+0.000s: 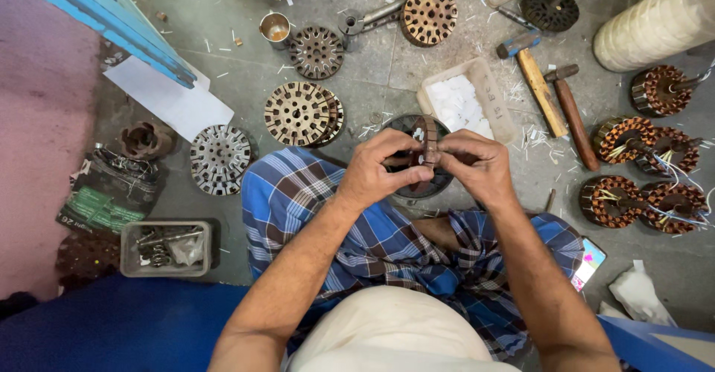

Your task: The person sits on the floor and inserts small white rectangular pieces into slots on a circular metal component. They repeatedly pick up pieces from a nearby container and place them into the component, occasionally adjusting the component's position.

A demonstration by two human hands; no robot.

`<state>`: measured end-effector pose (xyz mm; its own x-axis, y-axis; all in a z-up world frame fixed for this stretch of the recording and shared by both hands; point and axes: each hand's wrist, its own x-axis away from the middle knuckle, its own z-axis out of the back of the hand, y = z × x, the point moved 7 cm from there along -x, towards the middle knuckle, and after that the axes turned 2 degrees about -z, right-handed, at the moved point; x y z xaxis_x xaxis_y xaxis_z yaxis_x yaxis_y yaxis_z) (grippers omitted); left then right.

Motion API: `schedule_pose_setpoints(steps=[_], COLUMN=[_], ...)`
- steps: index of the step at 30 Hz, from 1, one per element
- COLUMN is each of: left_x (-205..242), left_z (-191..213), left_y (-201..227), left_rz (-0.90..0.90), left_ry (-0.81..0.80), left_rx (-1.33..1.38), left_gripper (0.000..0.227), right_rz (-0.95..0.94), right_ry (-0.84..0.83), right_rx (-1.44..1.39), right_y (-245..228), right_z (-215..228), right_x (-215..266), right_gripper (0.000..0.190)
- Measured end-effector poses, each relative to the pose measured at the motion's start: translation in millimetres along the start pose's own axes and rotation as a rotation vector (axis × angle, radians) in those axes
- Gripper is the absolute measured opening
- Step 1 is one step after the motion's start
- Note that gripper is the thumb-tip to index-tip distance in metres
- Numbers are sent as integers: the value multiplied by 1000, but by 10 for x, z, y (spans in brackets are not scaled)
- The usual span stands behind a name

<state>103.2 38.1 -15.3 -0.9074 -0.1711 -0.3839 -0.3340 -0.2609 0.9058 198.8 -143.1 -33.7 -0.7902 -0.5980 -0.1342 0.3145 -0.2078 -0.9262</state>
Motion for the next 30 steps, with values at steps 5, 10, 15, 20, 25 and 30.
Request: schedule_pose_setpoints(steps=[5,10,15,20,25,30], left_x=[19,58,100,238,438,716], left_z=[28,14,44,1,41,122], left_y=[199,218,232,-119,-504,-786], left_rz=[-223,-104,-81,238,441,551], left_ry=[29,40,24,95,335,549], left_rx=[-347,-540,-342,74,282,565], left_gripper=[51,52,50,59,39,30], right_rz=[260,330,220,202,34,110], right_ry=[-46,-38,-31,-66,-5,62], right_rx=[190,289,139,337,265,291], right_y=[-271,-306,-332,-528,-520,-506], right_z=[-30,-66,-113,-350,-420,-335], right_x=[6,29,117,379,385,450], right_gripper=[18,22,42,63,62,49])
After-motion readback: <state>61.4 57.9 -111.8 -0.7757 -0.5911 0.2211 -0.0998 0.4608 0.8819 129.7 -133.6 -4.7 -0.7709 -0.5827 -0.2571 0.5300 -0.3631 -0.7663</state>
